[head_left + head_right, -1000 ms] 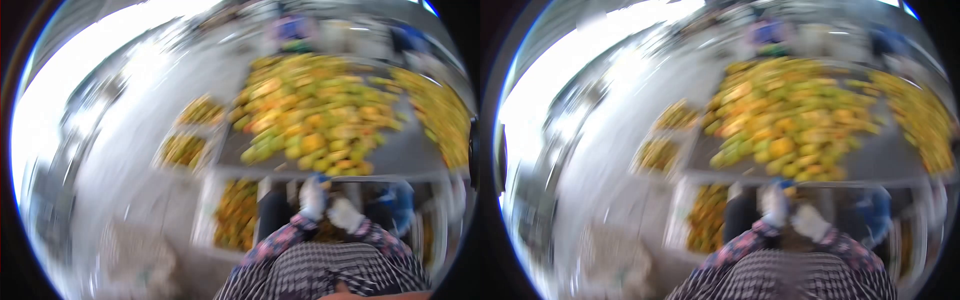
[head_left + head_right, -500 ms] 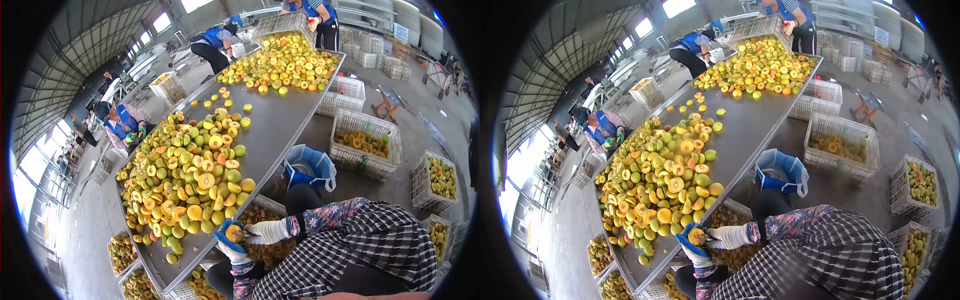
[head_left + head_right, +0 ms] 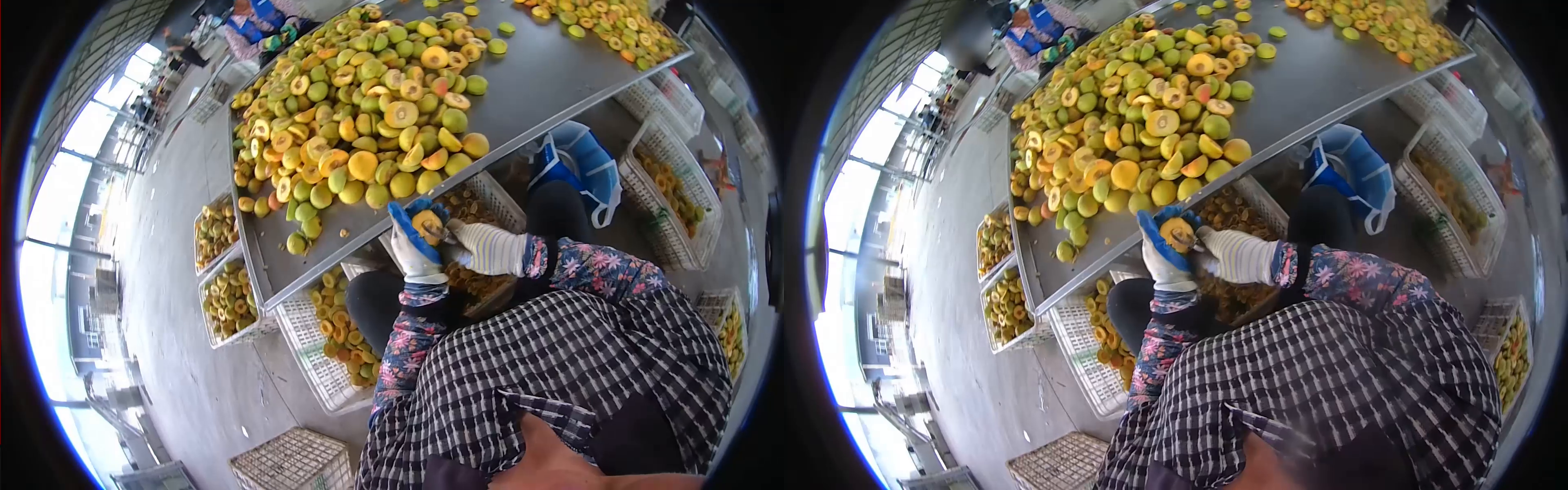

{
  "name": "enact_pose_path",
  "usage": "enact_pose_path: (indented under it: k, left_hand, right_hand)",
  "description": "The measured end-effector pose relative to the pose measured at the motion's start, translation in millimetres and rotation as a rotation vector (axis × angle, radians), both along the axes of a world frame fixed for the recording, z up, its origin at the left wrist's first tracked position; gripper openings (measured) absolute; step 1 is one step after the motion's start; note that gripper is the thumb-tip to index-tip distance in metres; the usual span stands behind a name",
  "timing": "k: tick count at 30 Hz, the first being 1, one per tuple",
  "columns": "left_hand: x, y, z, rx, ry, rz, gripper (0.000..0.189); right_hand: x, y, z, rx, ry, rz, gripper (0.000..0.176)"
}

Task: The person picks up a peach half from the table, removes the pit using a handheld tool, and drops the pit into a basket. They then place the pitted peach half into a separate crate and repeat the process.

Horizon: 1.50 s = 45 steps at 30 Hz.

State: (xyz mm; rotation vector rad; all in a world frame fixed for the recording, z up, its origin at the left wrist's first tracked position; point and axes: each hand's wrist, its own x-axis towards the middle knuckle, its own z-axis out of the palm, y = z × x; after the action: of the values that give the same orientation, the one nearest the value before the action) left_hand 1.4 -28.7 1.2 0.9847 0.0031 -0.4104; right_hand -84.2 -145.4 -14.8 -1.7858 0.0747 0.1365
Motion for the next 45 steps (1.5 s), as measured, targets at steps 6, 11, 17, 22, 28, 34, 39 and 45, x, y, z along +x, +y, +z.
enact_pose_path:
  k: [6,11,17,22,28,34,39,45]
  left_hand:
    - [-3.4,-7.3,-6.5,-0.191,0.069,0.0,0.046]
    - [-0.9,-17.7,-29.2,-0.059,0.119,0.039,0.046]
    - [9.4,6.1,-19.3,0.049,0.003,-0.118,0.034]
    - [-0.4,-9.9,-3.4,-0.254,0.078,0.1,0.049]
    - [5.7,8.2,5.2,0.008,0.121,-0.083,0.054]
    - [2.9,11.0,2.2,-0.03,0.221,-0.19,0.053]
    - [9.5,14.7,-5.8,0.142,-0.009,-0.333,0.057]
    - [5.8,10.3,7.5,-0.044,-0.004,-0.375,0.048]
  right_hand:
    - [-5.6,-12.6,12.0,-0.511,-0.171,0.132,0.045]
    - [-10.6,-17.2,-6.8,-0.04,-0.171,0.141,0.04]
    - [0.8,-30.2,15.9,-0.239,-0.238,0.335,0.04]
    - [1.8,-17.8,6.4,-0.416,-0.33,0.12,0.036]
    - [-5.8,0.6,31.7,-0.661,-0.12,0.169,0.038]
    - [-10.7,8.3,4.1,-0.118,-0.045,0.102,0.034]
    - [-18.2,-2.0,40.3,0.177,0.195,0.183,0.028]
    - [-23.0,-3.0,43.8,1.07,0.576,0.215,0.022]
